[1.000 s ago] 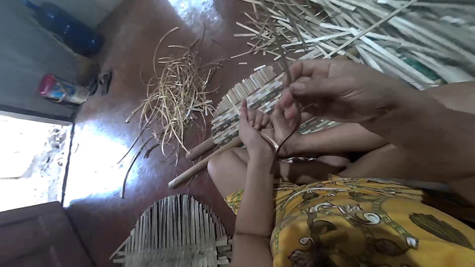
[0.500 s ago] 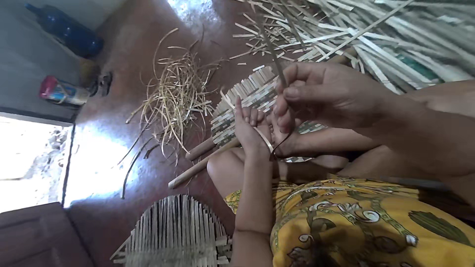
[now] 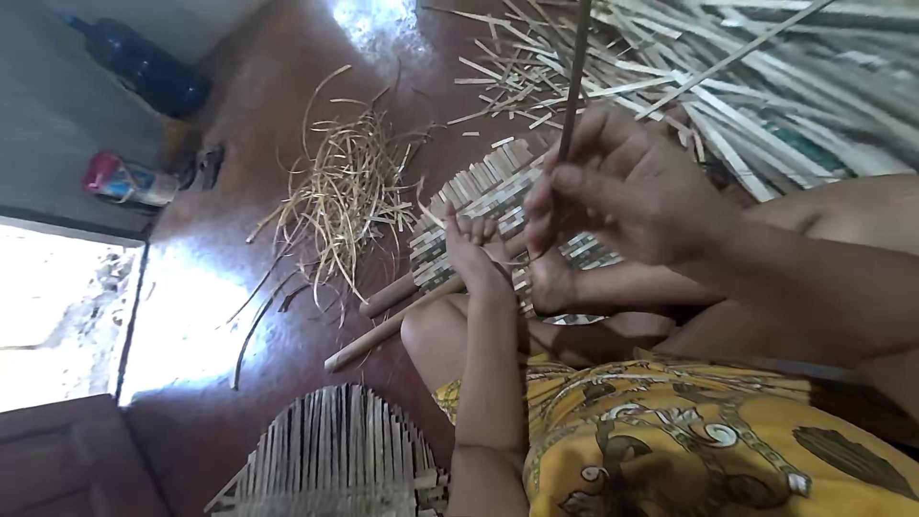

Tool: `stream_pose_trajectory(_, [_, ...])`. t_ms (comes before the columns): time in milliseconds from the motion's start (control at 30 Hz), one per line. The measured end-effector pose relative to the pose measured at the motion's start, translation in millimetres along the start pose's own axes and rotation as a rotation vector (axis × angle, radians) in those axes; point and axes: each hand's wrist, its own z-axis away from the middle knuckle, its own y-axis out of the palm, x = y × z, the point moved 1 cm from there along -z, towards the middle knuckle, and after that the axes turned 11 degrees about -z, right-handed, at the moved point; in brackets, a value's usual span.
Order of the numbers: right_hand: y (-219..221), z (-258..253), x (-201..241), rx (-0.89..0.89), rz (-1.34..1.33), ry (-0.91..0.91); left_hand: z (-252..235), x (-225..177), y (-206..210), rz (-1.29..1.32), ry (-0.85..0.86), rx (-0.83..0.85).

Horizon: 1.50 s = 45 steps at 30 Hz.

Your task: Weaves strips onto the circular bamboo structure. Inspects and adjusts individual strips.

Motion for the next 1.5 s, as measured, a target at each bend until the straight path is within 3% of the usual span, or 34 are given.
stream_pose_trajectory(67, [-7, -2, 1, 0.11, -0.028, 0.038, -20, -6, -9, -0.001, 0.095, -0.023])
stream_pose_trajectory(167, [-9, -4, 18, 0.103, -0.012, 0.015, -64, -35, -34, -0.14, 0.192, -0.048])
stream_pose_trajectory(300, [-32, -25, 47, 0.076, 0.228, -0.19, -126, -106, -66, -0.755, 0.276, -0.005])
stream_pose_trajectory(400, [-73, -49, 43, -0.023, 0.605, -0.115, -175, -149, -106, -1.116, 0.269, -0.326])
stream_pose_trajectory(467, [-106, -64, 31, -0.035, 0.948, 0.064, -205, -162, -150, -1.12, 0.228, -0.614])
stream_pose_trajectory(533, [-143, -74, 11, -0.027, 1.238, 0.294, -208, -152, -165, -1.1, 0.276, -0.748])
stream_pose_trajectory(600, [-184, -82, -13, -0.021, 1.43, 0.499, -200, -122, -145, -1.222, 0.292, -0.602])
stream_pose_trajectory(667, [-210, -85, -31, -0.074, 1.561, 0.687, -198, -73, -115, -1.258, 0.173, -0.279])
stream_pose_trajectory(733, [-226, -83, -39, -0.164, 1.638, 0.78, -204, -19, -88, -1.145, -0.012, 0.063])
stream_pose_trajectory(800, [-237, -82, -38, -0.229, 1.682, 0.796, -216, 28, -66, -1.036, -0.106, 0.246])
stream_pose_trajectory(900, [-243, -82, -28, -0.262, 1.715, 0.842, -210, 51, -21, -1.192, -0.144, 0.261])
stream_pose_trajectory(967, [-240, -81, -20, -0.269, 1.708, 0.866, -179, 24, 36, -1.46, -0.377, 0.151])
stream_pose_trajectory(1067, [-253, -79, -18, -0.267, 1.718, 0.892, -188, 25, 44, -1.673, -0.464, 0.188])
stream_pose_trajectory(1200, [-266, -79, -13, -0.282, 1.712, 0.905, -257, 73, -10, -1.733, -0.417, 0.29])
stream_pose_trajectory(1267, [-270, -78, -9, -0.306, 1.68, 0.914, -266, 75, -15, -1.739, -0.422, 0.314])
stream_pose_trajectory(1367, [-279, -76, -3, -0.334, 1.683, 0.894, -264, 71, -33, -1.521, -0.297, 0.377])
stream_pose_trajectory(1433, [-282, -76, -3, -0.338, 1.684, 0.887, -246, 59, -47, -1.362, -0.117, 0.493])
stream_pose_trajectory(1467, [-281, -78, -7, -0.334, 1.683, 0.882, -226, 48, -51, -1.285, 0.06, 0.578])
stream_pose_trajectory(1500, [-279, -80, -14, -0.317, 1.68, 0.859, -200, 34, -51, -1.196, 0.346, 0.669])
